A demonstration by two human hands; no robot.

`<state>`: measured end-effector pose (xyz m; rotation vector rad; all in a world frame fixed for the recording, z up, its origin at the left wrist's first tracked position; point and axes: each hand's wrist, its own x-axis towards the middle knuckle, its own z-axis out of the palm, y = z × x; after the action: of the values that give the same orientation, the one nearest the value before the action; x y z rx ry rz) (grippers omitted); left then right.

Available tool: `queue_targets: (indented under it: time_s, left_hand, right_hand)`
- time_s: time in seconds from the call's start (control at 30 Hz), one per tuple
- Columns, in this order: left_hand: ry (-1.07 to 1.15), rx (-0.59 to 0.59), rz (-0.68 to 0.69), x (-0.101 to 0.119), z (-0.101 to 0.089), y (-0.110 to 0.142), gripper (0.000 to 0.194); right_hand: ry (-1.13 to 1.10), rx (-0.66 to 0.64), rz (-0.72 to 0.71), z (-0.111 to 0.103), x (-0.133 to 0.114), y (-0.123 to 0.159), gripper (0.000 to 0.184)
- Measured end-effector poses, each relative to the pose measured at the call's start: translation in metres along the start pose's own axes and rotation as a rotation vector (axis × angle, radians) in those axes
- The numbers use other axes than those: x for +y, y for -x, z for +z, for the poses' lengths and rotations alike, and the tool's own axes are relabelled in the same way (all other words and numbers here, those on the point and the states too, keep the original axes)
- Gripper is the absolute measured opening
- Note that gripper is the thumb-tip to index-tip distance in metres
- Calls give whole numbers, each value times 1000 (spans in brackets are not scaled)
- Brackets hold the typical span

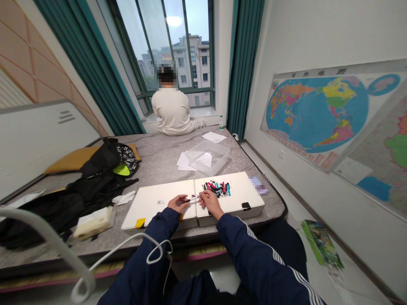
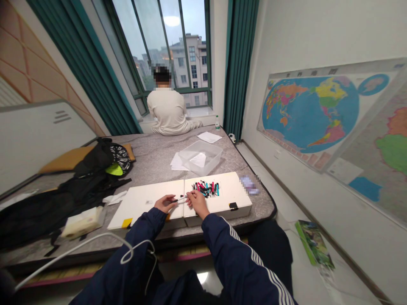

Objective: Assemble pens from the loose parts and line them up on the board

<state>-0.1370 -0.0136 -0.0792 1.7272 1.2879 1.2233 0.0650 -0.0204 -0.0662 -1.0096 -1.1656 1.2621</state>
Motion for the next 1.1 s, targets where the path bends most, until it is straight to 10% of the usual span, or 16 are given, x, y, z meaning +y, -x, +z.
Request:
queue_targets:
  time_s: [1.1]
  left_hand:
    - [-18, 28, -101, 7, -7, 0, 35]
  right_hand:
    - [-128, 16, 49, -1, -5, 1, 39]
